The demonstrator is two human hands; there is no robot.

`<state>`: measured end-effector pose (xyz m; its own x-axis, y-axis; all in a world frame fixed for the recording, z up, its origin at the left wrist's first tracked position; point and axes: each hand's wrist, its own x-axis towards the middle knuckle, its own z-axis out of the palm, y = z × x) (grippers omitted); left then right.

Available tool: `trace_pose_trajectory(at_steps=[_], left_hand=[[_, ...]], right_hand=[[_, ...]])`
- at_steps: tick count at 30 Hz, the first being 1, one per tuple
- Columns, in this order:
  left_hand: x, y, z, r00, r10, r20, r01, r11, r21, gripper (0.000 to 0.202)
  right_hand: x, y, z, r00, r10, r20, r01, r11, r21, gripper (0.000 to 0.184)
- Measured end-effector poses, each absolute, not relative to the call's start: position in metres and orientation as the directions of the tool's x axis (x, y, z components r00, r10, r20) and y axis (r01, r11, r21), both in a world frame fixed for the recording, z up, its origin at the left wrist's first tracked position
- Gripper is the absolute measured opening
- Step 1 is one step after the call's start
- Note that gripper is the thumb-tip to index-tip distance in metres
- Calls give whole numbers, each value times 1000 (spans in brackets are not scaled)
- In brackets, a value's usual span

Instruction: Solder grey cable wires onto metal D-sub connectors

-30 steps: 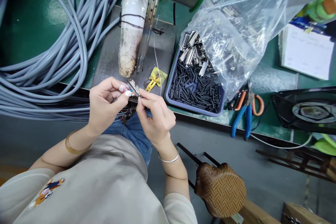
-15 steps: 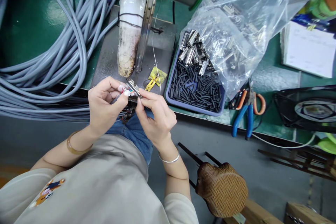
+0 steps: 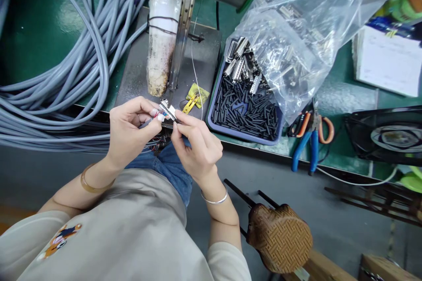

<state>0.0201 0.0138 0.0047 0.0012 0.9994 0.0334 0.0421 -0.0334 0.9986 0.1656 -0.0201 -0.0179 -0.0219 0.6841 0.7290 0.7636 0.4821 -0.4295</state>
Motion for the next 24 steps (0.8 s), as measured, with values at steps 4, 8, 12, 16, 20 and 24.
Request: trace_pose_trajectory(at_steps=[4, 8, 12, 16, 20, 24], left_hand=[[20, 15, 5, -8, 999, 31, 45, -30, 999, 11], [21, 17, 5, -18, 999, 39, 37, -38, 999, 10], [21, 20, 7, -14, 999, 31, 22, -30, 999, 10], [20, 22, 6, 17, 999, 27, 45, -28, 999, 11], [19, 23, 5, 16, 999, 38, 79, -39, 996, 13], [19, 23, 4, 7, 998, 70, 88, -71, 994, 13]], right_hand=[[167, -18, -17, -34, 676, 736, 756, 499, -423, 20], [168, -15, -16, -30, 686, 727, 755, 492, -433, 18], [169, -12, -16, -23, 686, 727, 744, 498, -445, 17], [170, -11, -16, -13, 691, 722, 730, 500, -466, 19], [170, -11, -15, -11, 697, 717, 736, 491, -466, 19], [169, -11, -13, -9, 691, 723, 745, 487, -457, 18]])
